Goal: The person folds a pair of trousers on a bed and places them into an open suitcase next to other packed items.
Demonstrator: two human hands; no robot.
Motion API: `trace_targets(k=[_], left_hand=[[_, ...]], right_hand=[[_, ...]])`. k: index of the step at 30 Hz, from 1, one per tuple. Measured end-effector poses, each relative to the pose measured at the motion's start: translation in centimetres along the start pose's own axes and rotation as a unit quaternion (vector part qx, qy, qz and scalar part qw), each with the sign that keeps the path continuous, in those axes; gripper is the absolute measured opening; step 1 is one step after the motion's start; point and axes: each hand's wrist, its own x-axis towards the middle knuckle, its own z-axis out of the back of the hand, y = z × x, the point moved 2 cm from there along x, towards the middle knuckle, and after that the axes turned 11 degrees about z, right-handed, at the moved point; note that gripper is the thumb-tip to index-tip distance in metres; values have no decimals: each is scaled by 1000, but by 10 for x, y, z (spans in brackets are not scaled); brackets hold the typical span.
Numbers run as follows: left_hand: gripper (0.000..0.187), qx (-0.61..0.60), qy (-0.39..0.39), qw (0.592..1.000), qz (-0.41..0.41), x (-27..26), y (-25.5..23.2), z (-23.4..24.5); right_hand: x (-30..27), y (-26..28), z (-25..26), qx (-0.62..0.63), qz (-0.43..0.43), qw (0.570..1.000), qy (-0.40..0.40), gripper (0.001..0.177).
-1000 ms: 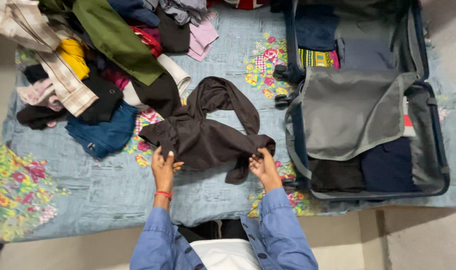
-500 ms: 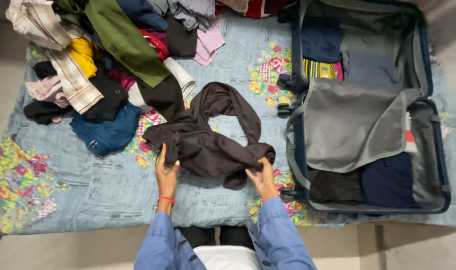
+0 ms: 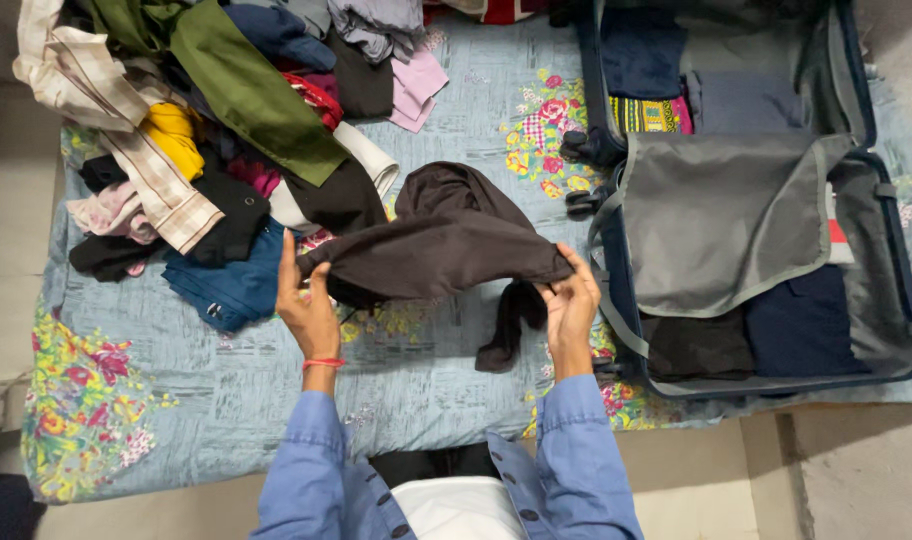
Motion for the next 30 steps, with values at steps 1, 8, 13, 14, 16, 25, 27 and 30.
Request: trace_targets(k=[1, 8, 13, 14, 16, 25, 27, 30], left_hand=[[55, 1, -3, 1000, 1, 0, 2, -3], [30, 208, 34, 968, 133, -72, 126, -2], [41, 289, 12, 920, 264, -144, 187, -6], [42, 291, 11, 918, 269, -152, 187, -13], [46, 296, 7, 914, 278, -164, 177, -29], [58, 300, -40, 935, 182, -144, 134, -74], [58, 297, -9, 935, 192, -134, 132, -76], [52, 299, 37, 928, 222, -141, 135, -73]], right_hand=[[1, -3, 6, -26, -9, 1000, 9, 53], [-24, -76, 122, -694, -19, 682, 229, 38], [-39, -82, 153, -726, -110, 629, 255, 40], [-38, -78, 155, -744, -84, 608, 263, 40], [-35, -68, 152, -776, -28, 567, 276, 41], [-29, -33, 55, -805, -1, 429, 410, 123], [-28, -49, 48, -769, 13, 449, 455, 129], [-36, -82, 67, -733, -31, 454, 505, 132]])
